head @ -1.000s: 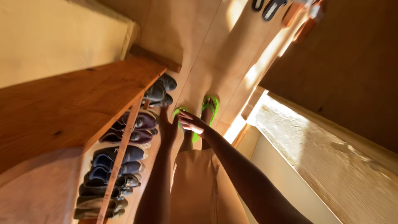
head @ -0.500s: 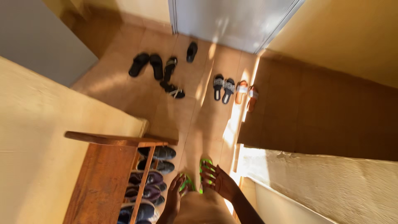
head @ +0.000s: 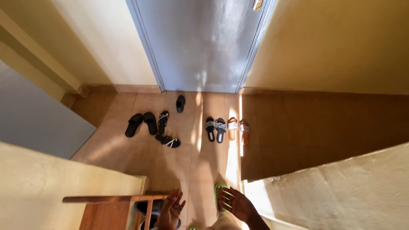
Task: The person removes several pairs of shoes from a wooden shoe rack and the floor, then places them back on the rack in a more organized arrangement. The person handles sneakers, sandals, and flip-flops one at a time, adjusting their positions on the rack.
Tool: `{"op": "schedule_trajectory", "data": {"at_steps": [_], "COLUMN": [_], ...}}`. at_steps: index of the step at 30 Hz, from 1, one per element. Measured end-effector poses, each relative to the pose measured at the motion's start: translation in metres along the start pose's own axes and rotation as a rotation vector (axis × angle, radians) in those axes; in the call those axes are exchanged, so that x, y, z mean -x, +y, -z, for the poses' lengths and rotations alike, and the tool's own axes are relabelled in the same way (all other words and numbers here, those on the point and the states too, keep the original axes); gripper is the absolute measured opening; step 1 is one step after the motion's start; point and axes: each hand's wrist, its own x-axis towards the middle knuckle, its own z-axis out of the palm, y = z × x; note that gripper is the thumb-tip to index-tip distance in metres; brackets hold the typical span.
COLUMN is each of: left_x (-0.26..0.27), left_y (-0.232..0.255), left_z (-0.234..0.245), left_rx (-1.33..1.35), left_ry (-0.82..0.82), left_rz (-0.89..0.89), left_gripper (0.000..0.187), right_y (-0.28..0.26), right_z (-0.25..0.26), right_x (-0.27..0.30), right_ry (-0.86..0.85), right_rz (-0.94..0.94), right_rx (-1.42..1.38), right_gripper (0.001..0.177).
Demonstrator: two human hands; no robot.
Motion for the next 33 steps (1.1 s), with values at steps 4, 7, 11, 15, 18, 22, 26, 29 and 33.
{"op": "schedule_trajectory", "data": {"at_steps": [4,7,11,15,18,22,26,29,33], "left_x": [-0.037,-0.069,-0.108,-0.125,-0.138,-0.185,-0.237,-0.273,-0.316], "left_y": [0.008,0.008,0.013,0.020,0.033,0.064,0.104,0.146,0.202], "left_z": [-0.039,-0.072,-0.122,-0.146,-0.144,-0.137,-0.127,-0.132,-0.138], "left_rx": [0.023,0.065,0.123,0.078,0.151,0.247,0.355,0.413,0.364], "left_ry": [0.016,-0.054,-0.107,-0.068,-0.029,0.021,-0.014,-0.019,-0.019], "left_rz": [-0.039,-0.112,-0.148,-0.167,-0.165,-0.172,-0.192,-0.207,-0.192], "left_gripper": [0.058,0.057,0.055,0.053,0.052,0.051,0.051,0.052,0.050], "right_y": [-0.071,-0.126,-0.181,-0.216,-0.229,-0.230,-0.231,-0.238,-0.256], "right_z": [-0.014,-0.031,-0.058,-0.082,-0.100,-0.113,-0.122,-0.143,-0.174], "right_x": [-0.007,-0.033,-0.070,-0.107,-0.136,-0.187,-0.238,-0.270,-0.322], "right_ry": [0.052,0.029,-0.031,-0.054,-0.055,0.000,0.070,0.121,0.100], "right_rz": [0.052,0.104,0.100,0.064,0.057,-0.015,-0.007,-0.027,-0.004], "right_rx": [-0.005,0.051,0.050,0.049,0.019,-0.020,0.082,0.076,0.093], "right_gripper": [0.045,0.044,0.042,0.040,0.036,0.037,0.028,0.031,0.031]}}
